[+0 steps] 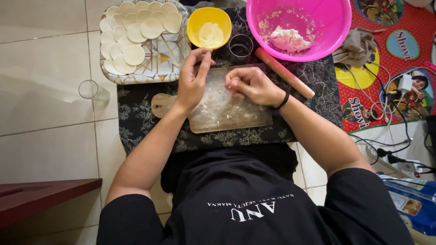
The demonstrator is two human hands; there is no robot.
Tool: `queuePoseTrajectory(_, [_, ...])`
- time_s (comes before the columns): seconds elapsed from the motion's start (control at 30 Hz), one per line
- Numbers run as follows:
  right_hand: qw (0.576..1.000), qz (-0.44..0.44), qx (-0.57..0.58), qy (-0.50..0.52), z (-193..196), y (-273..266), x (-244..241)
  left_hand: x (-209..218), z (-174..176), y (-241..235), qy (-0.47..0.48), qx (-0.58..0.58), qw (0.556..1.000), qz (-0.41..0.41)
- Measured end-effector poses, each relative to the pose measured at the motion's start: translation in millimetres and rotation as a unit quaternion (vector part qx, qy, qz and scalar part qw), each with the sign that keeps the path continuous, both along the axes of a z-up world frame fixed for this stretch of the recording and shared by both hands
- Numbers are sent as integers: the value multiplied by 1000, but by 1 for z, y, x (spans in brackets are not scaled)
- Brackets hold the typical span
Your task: Rolling out dough with a pin, kneading it in a bowl, and shaping small portions into dumpling wrappers.
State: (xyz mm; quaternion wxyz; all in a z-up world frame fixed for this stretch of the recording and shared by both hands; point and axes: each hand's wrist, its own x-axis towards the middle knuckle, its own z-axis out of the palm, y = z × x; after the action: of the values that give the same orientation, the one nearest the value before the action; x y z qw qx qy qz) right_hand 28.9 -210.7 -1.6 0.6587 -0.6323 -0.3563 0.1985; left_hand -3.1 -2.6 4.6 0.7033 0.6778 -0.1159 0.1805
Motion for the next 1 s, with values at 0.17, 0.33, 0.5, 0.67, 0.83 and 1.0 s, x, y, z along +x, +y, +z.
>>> queuePoseTrajectory(0.17, [999,-13,7,36,5,2,-3,2,-3,1,0,4,1000,-3])
queuePoseTrajectory(0.33, [985,-18,53,162,10,7,-4,0,-1,2,6,4,1000,1])
queuePoseTrajectory(0.5, [995,-31,-15,91,10,4,0,1,-2,1,6,-3,1000,0])
queuePoseTrajectory(0.67, [998,-15,-27,49,20,4,-5,0,0,1,7,-3,1000,-4])
queuePoseTrajectory(0.83, [999,12,-36,6,20,3,-6,0,1,1,7,6,1000,-4])
queuePoseTrajectory(1.0, [999,3,-49,3,18,1,-4,1,0,2,7,17,1000,-4])
